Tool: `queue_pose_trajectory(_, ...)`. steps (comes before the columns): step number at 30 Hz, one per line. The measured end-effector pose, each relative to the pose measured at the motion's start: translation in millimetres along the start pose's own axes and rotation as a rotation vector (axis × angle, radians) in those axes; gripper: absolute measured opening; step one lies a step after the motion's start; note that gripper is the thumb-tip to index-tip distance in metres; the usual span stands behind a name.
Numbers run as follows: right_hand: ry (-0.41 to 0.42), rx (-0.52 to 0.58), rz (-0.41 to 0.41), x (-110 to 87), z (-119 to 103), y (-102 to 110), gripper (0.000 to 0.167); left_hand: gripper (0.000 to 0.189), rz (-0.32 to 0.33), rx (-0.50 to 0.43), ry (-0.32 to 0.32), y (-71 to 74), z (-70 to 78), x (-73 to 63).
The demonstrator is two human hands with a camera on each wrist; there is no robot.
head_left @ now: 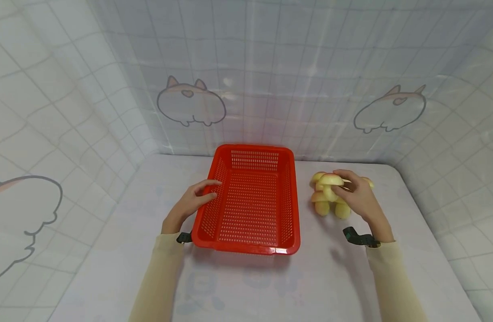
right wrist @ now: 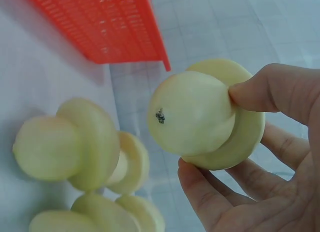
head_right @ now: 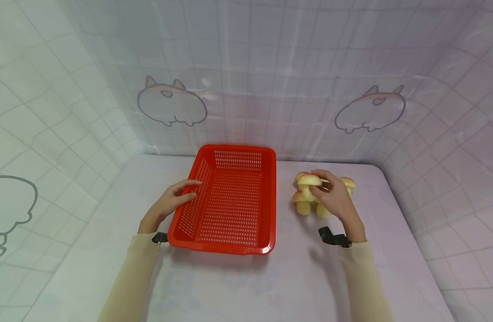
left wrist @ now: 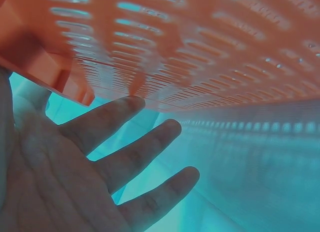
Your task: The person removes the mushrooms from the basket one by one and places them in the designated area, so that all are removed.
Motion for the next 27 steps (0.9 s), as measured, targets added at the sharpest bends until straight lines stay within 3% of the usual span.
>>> queue_pose_trajectory(7,0.045,-0.016,0.026,-8.8,9,10,0.043,0.044,0.005,0.010,0.003,0.0,1.1,-0.3)
queue_pose_trajectory(16,-0.076,-0.080,0.021,-22.7,22,28,0.050,0.043,0.007,0.012,0.019,-0.7,2.1,0.4)
queue_pose_trajectory(27,-0.113,-0.122,0.063,-29.7,32,44,0.053,0.042,0.008,-0.004,0.029,-0.6,-0.8,1.2)
Point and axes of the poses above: each hand's wrist, its own x-axis towards the middle knuckle, its own y-axis out of the back of the hand, z = x × y, the point moved 3 cm from there along x, towards the middle knuckle
